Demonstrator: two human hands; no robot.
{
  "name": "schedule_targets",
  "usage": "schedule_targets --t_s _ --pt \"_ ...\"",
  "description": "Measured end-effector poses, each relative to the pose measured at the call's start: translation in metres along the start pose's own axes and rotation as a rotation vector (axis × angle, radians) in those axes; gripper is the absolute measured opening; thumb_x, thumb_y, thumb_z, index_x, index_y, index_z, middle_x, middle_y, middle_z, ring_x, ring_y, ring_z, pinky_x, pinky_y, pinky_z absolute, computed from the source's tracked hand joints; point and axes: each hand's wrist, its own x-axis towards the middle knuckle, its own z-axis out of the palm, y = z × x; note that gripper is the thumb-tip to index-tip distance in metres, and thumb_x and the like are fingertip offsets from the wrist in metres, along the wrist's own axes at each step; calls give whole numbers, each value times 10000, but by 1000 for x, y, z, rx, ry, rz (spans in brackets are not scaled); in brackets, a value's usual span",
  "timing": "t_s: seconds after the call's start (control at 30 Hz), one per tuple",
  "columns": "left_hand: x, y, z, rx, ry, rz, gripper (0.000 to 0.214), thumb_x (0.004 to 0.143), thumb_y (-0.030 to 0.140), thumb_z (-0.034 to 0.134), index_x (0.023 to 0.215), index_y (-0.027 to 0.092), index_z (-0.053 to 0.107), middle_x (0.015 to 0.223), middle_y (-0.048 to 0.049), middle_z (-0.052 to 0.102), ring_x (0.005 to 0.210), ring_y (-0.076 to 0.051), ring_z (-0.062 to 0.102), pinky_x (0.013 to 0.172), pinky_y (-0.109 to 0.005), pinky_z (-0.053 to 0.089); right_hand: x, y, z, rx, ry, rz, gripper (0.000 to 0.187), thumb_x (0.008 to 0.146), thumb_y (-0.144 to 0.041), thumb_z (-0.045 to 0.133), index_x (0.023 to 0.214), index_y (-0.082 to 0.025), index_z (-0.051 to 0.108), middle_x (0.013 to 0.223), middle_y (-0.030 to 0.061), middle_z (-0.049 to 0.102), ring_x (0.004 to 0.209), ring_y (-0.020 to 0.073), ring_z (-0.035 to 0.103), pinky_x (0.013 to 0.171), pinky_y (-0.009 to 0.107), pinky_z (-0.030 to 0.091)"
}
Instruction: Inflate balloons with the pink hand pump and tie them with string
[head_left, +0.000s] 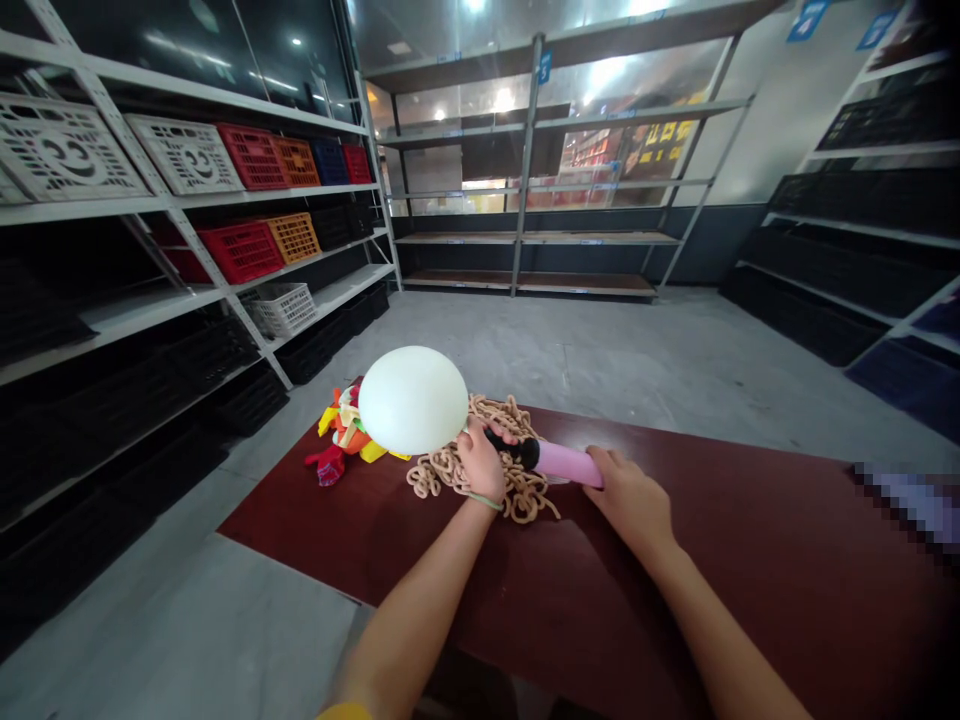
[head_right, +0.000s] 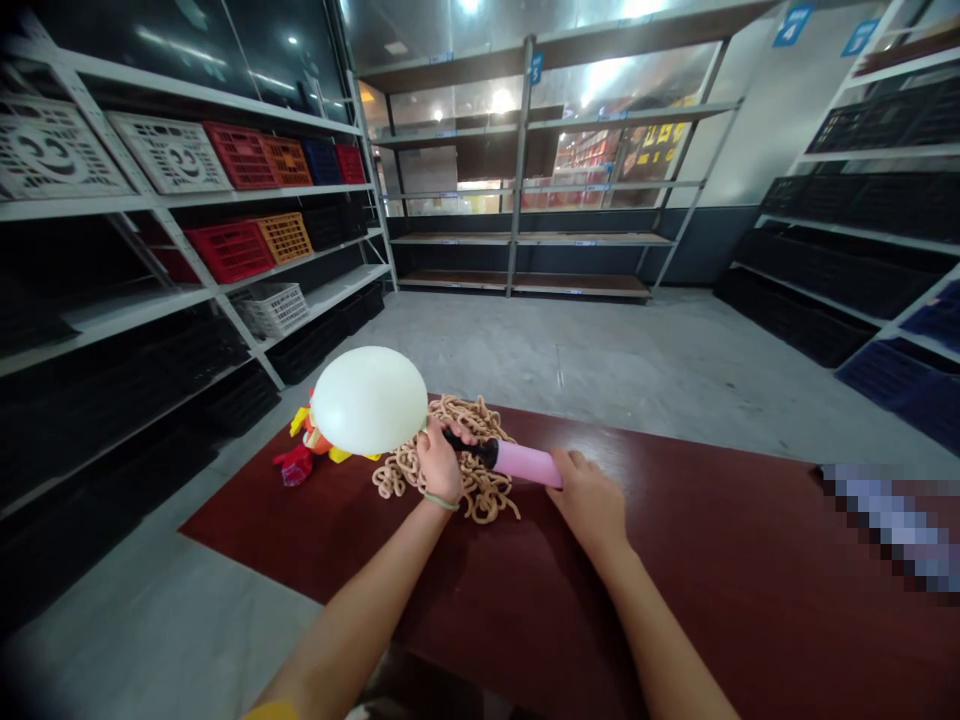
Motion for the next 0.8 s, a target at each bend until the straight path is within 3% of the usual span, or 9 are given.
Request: schedule_targets --t_s 0.13,0.23,0.37,0.57,0.67,0.8 --pt "13 7 -4 -30 60 -9 302 862 417 528 693 205 396 548 55 458 461 -105 497 502 -260 456 3 33 4 -90 32 97 336 874 -321 552 1202 -255 522 1093 56 616 906 210 555 587 282 315" --pt "24 17 -11 -55 156 -16 254 866 370 503 706 211 387 552 62 452 444 -102 477 473 -254 436 4 41 7 -75 38 110 330 880 -312 537 1200 -237 512 1082 62 602 881 199 549 593 274 318" --pt "26 23 -16 -76 226 12 257 890 357 468 693 213 386 542 64 430 415 -97 437 432 -244 393 1 19 4 -20 47 85 318 863 -289 558 1171 -225 510 1058 53 596 882 190 549 596 266 320" --pt "10 12 -10 5 124 -8 337 901 448 478 676 209 403 525 54 433 405 -99 430 429 -251 394 -8 -34 -8 26 33 -50 414 845 -315 595 1241 -269 482 1034 36 615 850 185 570 585 270 309" --pt "8 10 -9 28 89 -19 338 886 460 510 682 210 409 523 56 449 405 -105 454 439 -257 419 -7 -33 -8 38 3 -102 407 848 -312 587 1242 -287 486 1016 18 622 827 173 582 586 268 310" --pt "15 13 -9 -12 68 -27 324 875 444 520 681 217 395 528 51 443 432 -115 478 464 -265 444 0 -1 -4 -15 15 -49 370 845 -291 578 1208 -271 510 1032 32 626 872 190 575 594 274 317"
